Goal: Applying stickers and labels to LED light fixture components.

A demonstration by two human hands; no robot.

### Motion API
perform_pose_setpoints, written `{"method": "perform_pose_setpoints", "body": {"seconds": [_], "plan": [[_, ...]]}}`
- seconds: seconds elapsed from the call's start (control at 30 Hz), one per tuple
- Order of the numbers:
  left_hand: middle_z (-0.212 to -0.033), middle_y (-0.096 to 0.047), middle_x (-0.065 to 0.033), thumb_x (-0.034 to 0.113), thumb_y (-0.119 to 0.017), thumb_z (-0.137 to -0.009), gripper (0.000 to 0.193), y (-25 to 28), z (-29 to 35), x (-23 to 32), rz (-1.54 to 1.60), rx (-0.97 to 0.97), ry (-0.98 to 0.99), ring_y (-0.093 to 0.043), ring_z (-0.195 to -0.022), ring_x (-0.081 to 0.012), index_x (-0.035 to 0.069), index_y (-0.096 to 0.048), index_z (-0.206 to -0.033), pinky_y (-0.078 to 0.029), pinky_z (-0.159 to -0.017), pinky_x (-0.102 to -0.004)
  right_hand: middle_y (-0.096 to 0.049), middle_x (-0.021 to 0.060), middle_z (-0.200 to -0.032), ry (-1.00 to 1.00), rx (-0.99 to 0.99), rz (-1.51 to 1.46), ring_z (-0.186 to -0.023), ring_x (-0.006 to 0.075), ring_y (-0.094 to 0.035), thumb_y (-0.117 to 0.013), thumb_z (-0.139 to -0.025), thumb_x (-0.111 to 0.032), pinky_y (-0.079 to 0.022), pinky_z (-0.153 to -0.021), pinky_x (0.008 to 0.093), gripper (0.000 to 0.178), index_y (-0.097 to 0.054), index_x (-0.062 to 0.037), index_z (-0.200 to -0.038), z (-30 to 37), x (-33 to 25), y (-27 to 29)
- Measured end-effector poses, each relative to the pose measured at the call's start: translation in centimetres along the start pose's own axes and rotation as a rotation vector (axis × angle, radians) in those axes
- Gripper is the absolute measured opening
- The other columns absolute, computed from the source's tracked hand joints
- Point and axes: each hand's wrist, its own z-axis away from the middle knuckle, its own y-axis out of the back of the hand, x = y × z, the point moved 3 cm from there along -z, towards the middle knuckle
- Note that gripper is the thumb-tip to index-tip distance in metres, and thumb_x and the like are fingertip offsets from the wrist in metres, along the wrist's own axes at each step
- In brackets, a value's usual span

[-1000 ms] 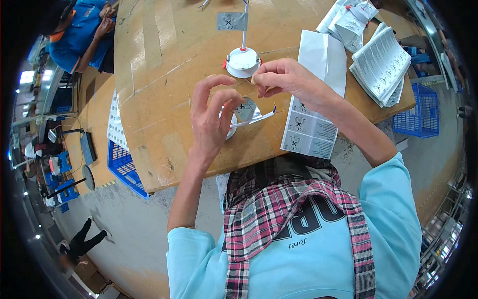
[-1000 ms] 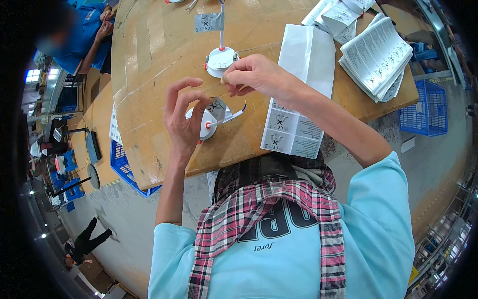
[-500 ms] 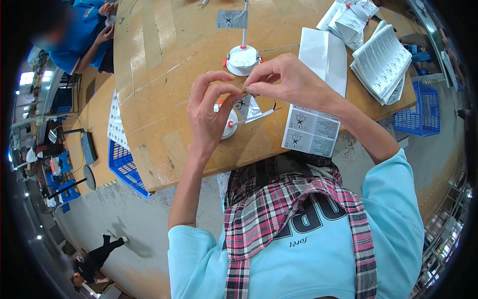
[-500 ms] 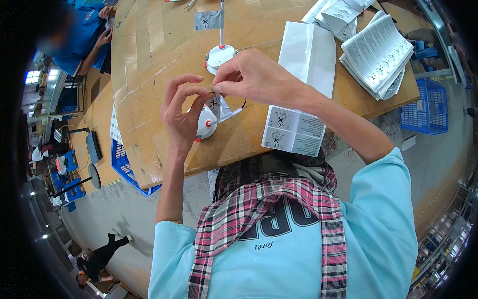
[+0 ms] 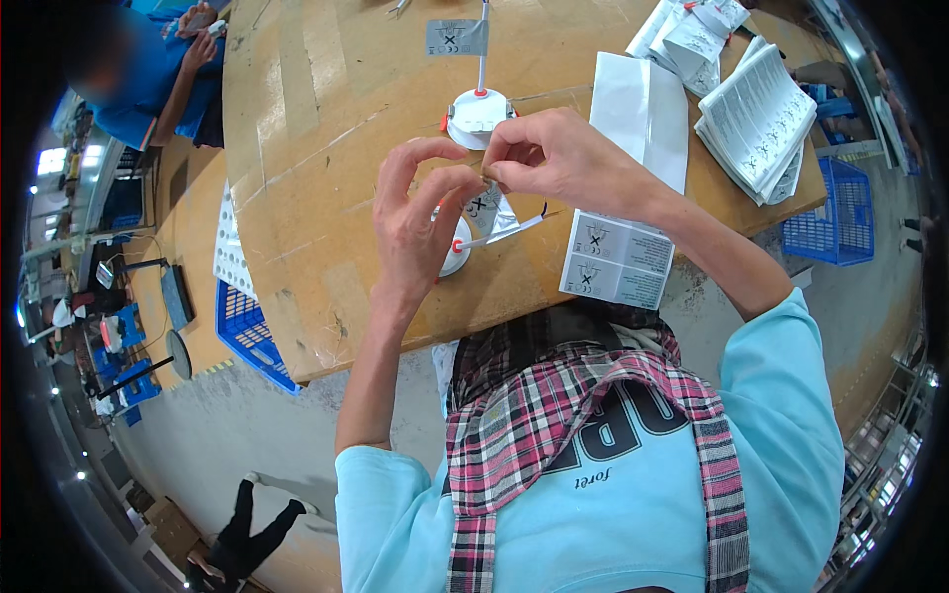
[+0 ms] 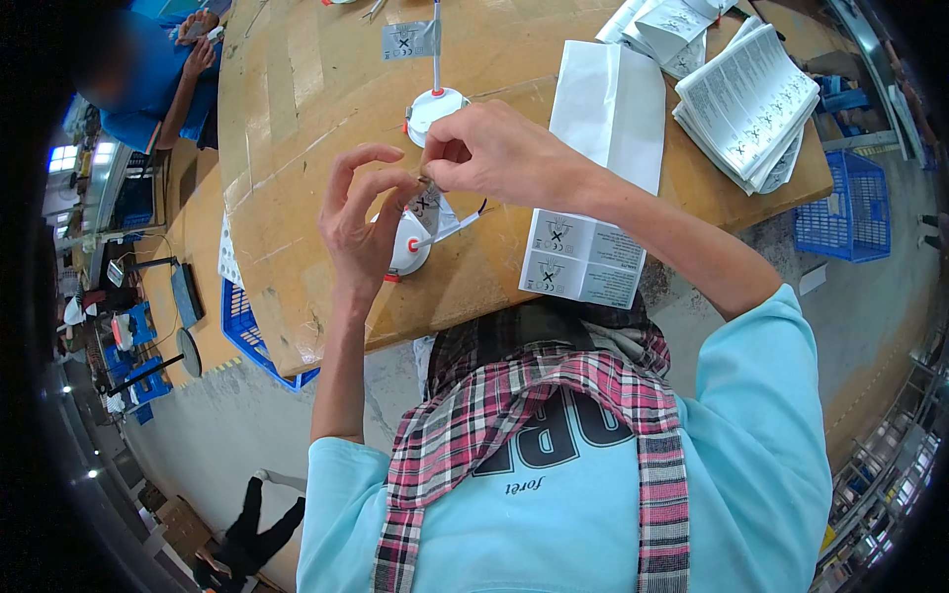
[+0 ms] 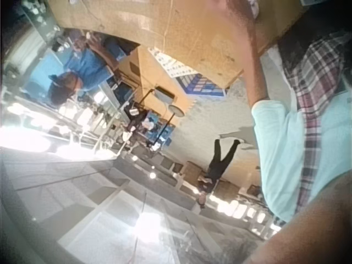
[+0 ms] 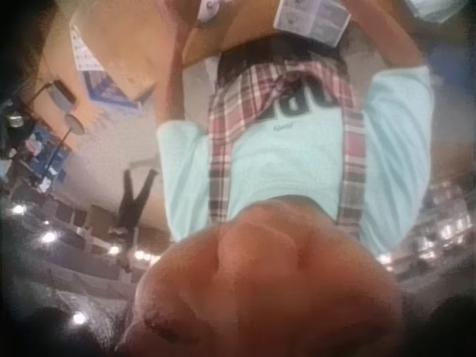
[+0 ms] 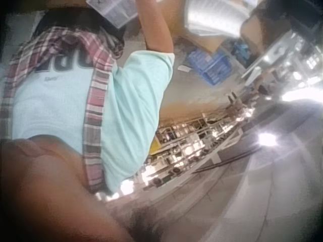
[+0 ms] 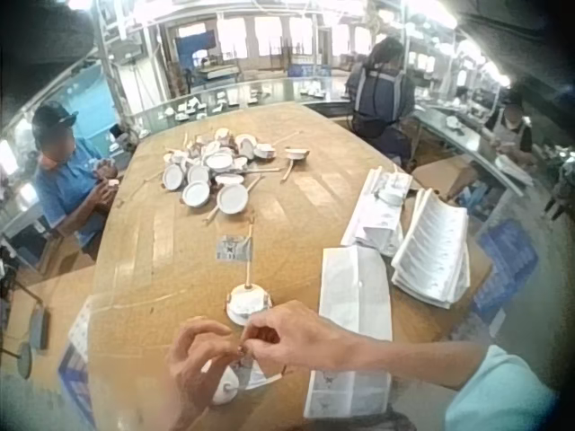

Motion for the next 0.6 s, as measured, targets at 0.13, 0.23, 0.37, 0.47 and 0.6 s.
{"method": "perform_pose_setpoints", "body": {"seconds": [0.13, 0.23, 0.37, 0.47, 0.6], "plan": [[-0.097, -0.06, -0.0034, 0.002, -0.075, -0.066, 0.021, 0.0, 0.0, 0.1, -0.085, -0.003, -0.105, -0.058, -0.095, -0.0236, 0.009, -0.063, -0.082, -0.047, -0.081, -0.0377, -0.063, 0.0099, -0.068, -0.083, 0.026, -0.195, -0.062, 0.0135, -0.058, -0.057, -0.082, -0.013, -0.047, -0.059, 0.0281, 0.021, -0.063, 0.0072, -0.085, 0.1, 1.1, -0.1], [-0.097, -0.06, -0.0044, 0.002, -0.075, -0.067, 0.023, 0.2, 0.1, 0.1, 0.041, 0.051, -0.037, -0.058, -0.094, -0.0237, 0.008, -0.063, -0.086, -0.047, -0.081, -0.0377, -0.061, 0.0039, -0.072, -0.13, -0.001, -0.118, -0.067, 0.0094, -0.055, -0.058, -0.086, -0.012, -0.045, -0.062, 0.0249, 0.015, -0.062, 0.0024, -0.086, 0.6, 0.8, 0.2], [-0.096, -0.061, -0.0051, 0.003, -0.076, -0.066, 0.026, 0.5, 0.0, 0.3, 0.12, 0.074, 0.054, -0.058, -0.092, -0.0233, 0.008, -0.063, -0.088, -0.047, -0.08, -0.0366, -0.061, 0.01, -0.065, -0.025, 0.062, -0.055, -0.059, 0.0135, -0.057, -0.058, -0.081, -0.012, -0.046, -0.057, 0.0276, 0.019, -0.063, 0.0056, -0.084, 0.8, -0.3, -0.1], [-0.094, -0.061, -0.0042, 0.003, -0.077, -0.066, 0.026, 0.2, 0.0, -0.3, 0.083, 0.026, 0.008, -0.058, -0.091, -0.0226, 0.009, -0.064, -0.087, -0.047, -0.079, -0.0366, -0.061, 0.0108, -0.064, 0.038, 0.071, 0.008, -0.058, 0.0159, -0.058, -0.058, -0.081, -0.012, -0.046, -0.056, 0.0288, 0.017, -0.063, 0.0043, -0.082, 0.7, -0.6, -0.2], [-0.092, -0.061, -0.0027, 0.004, -0.076, -0.065, 0.023, 0.2, 0.0, 0.0, 0.022, -0.001, -0.047, -0.058, -0.09, -0.0224, 0.009, -0.064, -0.084, -0.047, -0.081, -0.0376, -0.062, 0.0125, -0.066, 0.075, 0.093, 0.097, -0.059, 0.0218, -0.061, -0.059, -0.08, -0.012, -0.047, -0.058, 0.032, 0.015, -0.062, 0.0029, -0.08, 1.0, -1.0, -0.3]]}}
